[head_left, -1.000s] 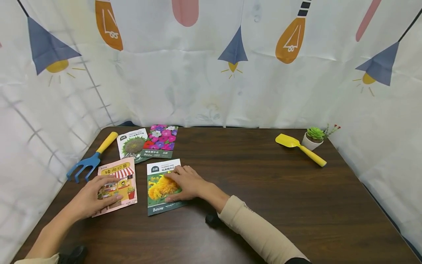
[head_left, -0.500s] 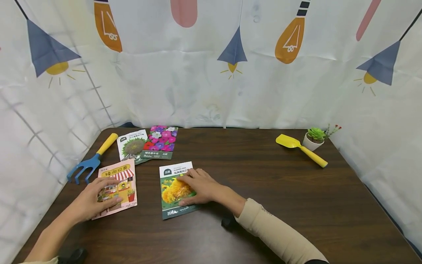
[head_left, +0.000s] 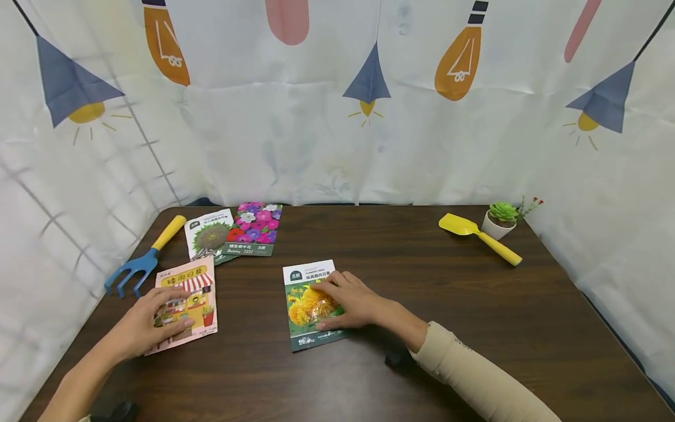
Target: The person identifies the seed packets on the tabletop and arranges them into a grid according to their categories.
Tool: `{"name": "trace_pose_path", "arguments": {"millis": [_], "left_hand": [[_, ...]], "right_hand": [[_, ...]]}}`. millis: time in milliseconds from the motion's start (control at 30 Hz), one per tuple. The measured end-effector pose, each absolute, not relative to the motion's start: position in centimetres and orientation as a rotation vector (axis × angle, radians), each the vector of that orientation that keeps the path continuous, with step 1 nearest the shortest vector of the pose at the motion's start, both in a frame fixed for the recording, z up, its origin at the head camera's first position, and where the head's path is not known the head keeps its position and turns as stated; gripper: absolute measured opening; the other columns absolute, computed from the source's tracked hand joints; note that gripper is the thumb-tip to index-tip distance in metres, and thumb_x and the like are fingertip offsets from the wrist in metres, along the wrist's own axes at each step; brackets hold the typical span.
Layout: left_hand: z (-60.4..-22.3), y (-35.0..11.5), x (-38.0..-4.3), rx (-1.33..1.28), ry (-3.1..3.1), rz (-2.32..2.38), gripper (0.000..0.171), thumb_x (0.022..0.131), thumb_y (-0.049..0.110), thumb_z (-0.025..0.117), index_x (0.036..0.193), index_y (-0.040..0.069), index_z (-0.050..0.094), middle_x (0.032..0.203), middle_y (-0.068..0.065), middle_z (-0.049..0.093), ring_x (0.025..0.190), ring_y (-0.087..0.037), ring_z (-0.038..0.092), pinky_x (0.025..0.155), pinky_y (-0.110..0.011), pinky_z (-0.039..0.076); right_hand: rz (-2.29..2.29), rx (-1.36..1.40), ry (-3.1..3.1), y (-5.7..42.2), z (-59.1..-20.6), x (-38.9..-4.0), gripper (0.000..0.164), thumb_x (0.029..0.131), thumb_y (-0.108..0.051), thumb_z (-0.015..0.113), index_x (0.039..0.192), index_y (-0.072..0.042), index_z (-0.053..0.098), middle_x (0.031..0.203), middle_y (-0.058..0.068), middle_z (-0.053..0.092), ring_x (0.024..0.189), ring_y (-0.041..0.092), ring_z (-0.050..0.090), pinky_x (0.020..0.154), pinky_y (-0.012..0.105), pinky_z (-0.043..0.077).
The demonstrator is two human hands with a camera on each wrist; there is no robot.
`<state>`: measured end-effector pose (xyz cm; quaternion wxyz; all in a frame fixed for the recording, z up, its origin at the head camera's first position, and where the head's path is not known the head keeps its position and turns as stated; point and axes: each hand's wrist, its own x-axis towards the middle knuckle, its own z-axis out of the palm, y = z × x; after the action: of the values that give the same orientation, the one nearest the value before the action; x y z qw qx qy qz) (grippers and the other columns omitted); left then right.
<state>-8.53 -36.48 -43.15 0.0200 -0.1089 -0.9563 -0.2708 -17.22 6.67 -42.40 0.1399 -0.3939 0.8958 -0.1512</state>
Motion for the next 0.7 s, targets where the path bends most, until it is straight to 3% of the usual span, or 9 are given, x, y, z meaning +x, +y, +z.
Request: {"name": "trace_pose_path", "arguments": {"millis": [700], "left_hand": [[-43.5,-36.0,-8.2,-0.367,-2.923,-0.829,0.056,0.082,0.018,0.087,0.128,-0.002,0.063,0.132,-0.031,0.053,0.120,-0.054,0.047,0.086,-0.068,0.042]], "right_hand": [[-0.544,-1.044,2.630,13.5,-42.6,-16.4,0.080,0.088,-0.058,0.073,0.154,-0.022,0.046,0.139,0.006,0.046,0.127,0.028,0.041,0.111,0.055,0.037]]}}
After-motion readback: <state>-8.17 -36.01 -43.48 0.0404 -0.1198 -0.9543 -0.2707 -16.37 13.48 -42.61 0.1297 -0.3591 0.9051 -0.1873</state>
